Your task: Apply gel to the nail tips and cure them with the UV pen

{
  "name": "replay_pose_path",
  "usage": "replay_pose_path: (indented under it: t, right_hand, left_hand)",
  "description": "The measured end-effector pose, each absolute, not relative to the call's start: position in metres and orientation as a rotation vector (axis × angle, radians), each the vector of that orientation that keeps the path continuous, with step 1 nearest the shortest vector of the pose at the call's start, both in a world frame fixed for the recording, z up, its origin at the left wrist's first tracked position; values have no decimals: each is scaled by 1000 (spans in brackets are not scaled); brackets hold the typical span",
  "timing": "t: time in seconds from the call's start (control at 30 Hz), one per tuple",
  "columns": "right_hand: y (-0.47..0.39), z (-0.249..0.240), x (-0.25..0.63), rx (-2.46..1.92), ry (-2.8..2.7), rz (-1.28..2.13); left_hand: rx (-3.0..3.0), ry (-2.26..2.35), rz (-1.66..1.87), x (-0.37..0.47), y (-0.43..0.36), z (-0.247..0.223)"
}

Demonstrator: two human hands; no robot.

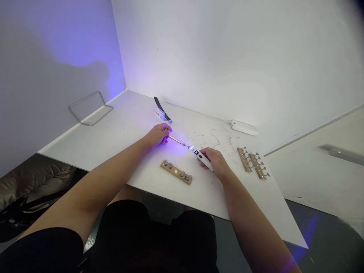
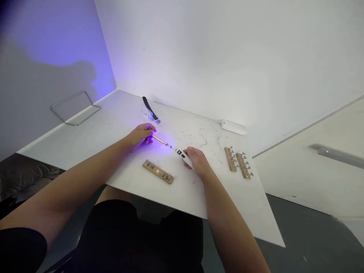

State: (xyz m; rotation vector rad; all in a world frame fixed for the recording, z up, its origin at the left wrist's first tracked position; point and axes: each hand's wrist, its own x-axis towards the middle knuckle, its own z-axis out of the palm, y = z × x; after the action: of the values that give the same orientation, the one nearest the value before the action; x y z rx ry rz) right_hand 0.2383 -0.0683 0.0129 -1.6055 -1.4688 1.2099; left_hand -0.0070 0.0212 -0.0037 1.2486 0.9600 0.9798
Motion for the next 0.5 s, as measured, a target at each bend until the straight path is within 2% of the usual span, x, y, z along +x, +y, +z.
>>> replay_pose_path:
  t: [0.5]
  right_hand:
    - [-69,14,237,-1609,-1467,1193]
  left_hand:
    - [1252,974,972,-7,20,-4]
